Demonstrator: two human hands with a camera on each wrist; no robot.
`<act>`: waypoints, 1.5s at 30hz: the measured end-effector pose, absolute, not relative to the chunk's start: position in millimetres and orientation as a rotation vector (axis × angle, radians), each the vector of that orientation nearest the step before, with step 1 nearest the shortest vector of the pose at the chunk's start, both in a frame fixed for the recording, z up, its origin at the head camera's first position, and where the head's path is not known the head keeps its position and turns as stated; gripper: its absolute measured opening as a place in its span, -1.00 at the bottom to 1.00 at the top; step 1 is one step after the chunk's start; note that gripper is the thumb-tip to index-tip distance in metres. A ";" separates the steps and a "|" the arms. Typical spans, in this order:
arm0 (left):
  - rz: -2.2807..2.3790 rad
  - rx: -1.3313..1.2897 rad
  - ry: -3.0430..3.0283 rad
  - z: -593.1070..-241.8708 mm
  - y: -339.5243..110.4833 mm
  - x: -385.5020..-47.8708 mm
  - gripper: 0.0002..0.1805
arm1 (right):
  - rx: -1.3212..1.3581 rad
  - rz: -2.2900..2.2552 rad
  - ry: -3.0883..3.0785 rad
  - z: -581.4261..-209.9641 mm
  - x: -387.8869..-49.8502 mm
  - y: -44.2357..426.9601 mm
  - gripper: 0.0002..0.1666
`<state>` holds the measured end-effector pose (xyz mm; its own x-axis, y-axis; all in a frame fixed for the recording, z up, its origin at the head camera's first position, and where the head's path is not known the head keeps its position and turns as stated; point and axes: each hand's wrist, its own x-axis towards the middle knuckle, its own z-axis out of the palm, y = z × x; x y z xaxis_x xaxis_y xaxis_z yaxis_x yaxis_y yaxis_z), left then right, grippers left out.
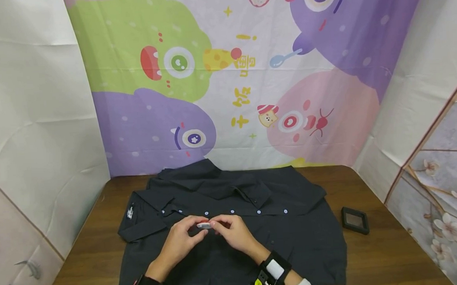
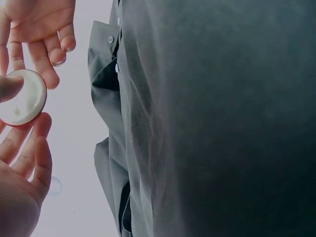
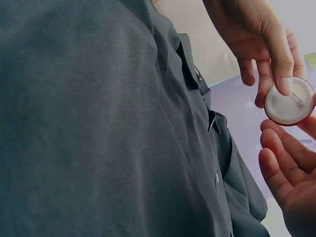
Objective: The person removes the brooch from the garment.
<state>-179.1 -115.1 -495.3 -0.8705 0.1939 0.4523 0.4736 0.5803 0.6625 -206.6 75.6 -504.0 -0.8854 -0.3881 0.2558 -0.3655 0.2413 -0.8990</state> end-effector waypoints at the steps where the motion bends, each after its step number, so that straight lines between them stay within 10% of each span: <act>1: -1.178 -0.543 -2.482 -495.7 -114.9 -178.6 -0.71 | -0.737 -1.770 2.456 -504.6 -206.0 75.5 -0.75; 45: -1.140 -0.698 -2.223 -501.8 -120.5 -181.1 -0.76 | -0.889 -1.868 2.399 -466.1 -184.4 76.7 -0.83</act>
<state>-181.1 -120.5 -501.8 -0.7196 0.1987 0.6654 0.6563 0.5076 0.5582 -184.4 76.7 -466.1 -0.8420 -0.4098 0.3508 -0.4405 0.1470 -0.8856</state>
